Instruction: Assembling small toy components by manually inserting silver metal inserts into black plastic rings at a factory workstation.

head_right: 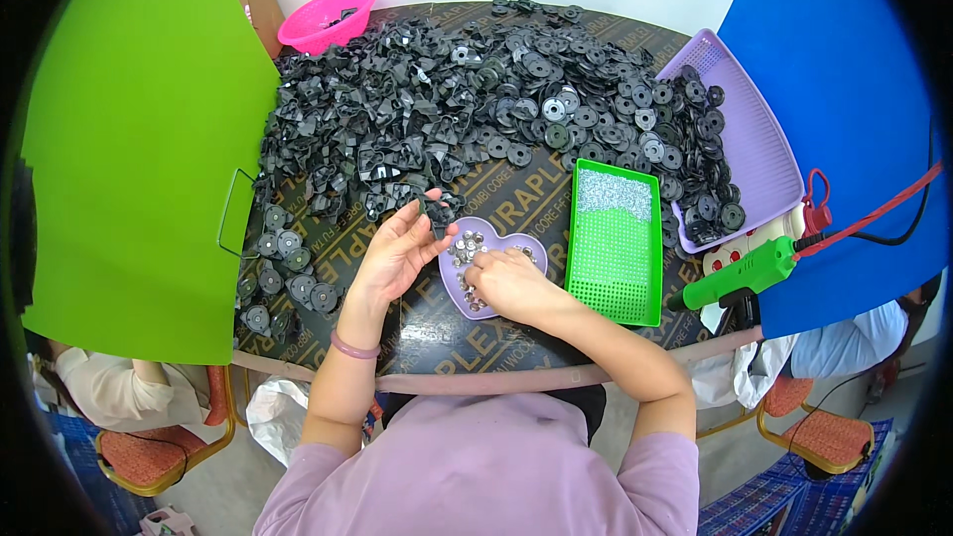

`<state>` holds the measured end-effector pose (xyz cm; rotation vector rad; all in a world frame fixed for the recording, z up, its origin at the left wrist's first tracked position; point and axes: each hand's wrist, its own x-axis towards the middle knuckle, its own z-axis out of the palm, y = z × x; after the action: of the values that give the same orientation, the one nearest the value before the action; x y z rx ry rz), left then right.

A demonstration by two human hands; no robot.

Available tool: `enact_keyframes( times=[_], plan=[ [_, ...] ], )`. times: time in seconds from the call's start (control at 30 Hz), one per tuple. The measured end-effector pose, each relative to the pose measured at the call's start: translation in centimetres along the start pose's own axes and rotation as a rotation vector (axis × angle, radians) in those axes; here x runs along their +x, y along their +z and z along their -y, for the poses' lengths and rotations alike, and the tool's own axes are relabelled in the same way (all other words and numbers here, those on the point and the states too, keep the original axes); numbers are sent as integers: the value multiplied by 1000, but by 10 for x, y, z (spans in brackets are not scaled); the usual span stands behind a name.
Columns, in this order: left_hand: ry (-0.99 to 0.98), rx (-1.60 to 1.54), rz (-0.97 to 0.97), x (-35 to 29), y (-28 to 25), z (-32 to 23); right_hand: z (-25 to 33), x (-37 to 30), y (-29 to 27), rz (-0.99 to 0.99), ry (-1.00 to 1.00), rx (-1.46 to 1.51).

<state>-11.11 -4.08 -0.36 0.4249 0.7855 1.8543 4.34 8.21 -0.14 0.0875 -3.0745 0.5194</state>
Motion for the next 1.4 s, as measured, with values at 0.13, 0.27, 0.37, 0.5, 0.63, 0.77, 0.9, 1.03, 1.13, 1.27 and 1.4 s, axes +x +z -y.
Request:
enact_keyframes(
  times=[0.13,0.27,0.37,0.5,0.63,0.77,0.9,1.03,1.13,1.27,1.4],
  plan=[
    [-3,-18,3,1,-1,0,1,-1,-3,-3,14,-1],
    [-18,-58,27,0,-1,-2,-1,-5,-19,-115,20,49],
    [-78,-62,74,-1,0,-3,0,-5,-42,-271,26,99],
    [-167,-75,175,-4,6,1,4,-1,-64,-499,52,323],
    [-217,14,276,-6,9,7,9,2,-70,-499,25,309],
    [-226,30,280,-7,6,10,11,3,-69,-387,2,166],
    [-267,-10,272,-7,5,10,13,0,-72,-378,-8,137],
    [-292,-9,293,-8,9,10,11,-1,-72,-368,-8,150],
    [-291,-28,292,-8,7,11,12,-2,-75,-342,-1,198],
    [-311,-44,306,-7,9,11,9,-3,-73,-370,6,200],
    [-317,-80,304,-9,14,9,3,-12,-82,-478,77,489]
  ],
)
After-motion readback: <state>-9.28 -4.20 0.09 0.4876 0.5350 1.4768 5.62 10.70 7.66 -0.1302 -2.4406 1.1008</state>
